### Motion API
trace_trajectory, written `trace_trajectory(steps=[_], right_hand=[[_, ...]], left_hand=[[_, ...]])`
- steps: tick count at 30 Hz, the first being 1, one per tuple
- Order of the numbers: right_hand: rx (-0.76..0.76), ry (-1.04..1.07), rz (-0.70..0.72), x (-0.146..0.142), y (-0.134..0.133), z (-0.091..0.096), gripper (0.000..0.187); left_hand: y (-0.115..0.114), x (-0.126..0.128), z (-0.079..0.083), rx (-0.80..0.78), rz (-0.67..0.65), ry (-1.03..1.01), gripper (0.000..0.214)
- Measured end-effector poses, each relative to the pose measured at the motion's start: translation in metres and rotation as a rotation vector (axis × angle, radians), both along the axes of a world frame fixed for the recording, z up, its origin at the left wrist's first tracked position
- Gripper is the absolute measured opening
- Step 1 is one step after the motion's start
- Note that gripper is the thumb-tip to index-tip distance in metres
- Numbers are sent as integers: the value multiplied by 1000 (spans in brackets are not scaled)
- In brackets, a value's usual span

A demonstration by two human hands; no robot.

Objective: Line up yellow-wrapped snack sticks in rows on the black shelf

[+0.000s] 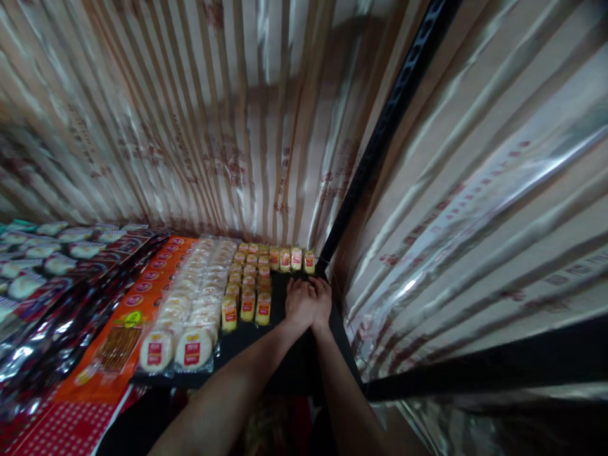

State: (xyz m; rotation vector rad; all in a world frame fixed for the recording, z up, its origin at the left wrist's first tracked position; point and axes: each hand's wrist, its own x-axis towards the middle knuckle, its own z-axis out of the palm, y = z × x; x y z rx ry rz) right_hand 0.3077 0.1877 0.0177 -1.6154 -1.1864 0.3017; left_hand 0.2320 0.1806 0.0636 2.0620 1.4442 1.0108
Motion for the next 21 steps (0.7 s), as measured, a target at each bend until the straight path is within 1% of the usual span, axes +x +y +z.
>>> trace_trajectory(steps=[2,4,5,7,8,9,10,12,13,15,17,19,21], right_hand=[[19,1,-13,-9,-27,7,34],[42,0,9,-24,-61,16,37],[55,6,33,-33,-80,19,39],[61,48,80,-54,-122,21,38],[58,78,112,-66,-144,19,37],[49,104,172,-78,-166,13,36],[33,121,223,-89,-189,6,35],[-30,127,325,-110,-229,-16,35],[-88,123,386,-119,-245,-27,37],[-251,93,514,-135,-267,-50,43],[-435,32,612,-149,-274,-65,47],[-552,-40,681,-161,-272,-73,47],[-590,-101,717,-171,-265,-74,45]], left_hand=[[-30,-8,5,-16,53,-56,25],[-67,-20,9,-10,81,-132,27],[-87,-29,10,8,79,-161,29],[-130,-51,9,55,29,-172,33],[-151,-65,6,80,-3,-165,33],[-172,-80,1,102,-63,-154,33],[-192,-95,-5,103,-89,-143,34],[-228,-125,-24,61,-126,-81,34],[-242,-138,-35,2,-113,-45,33],[-264,-161,-58,-198,-58,51,31],[-272,-178,-78,-416,21,134,31],[-270,-190,-91,-541,108,184,35],[-260,-200,-97,-617,229,225,38]])
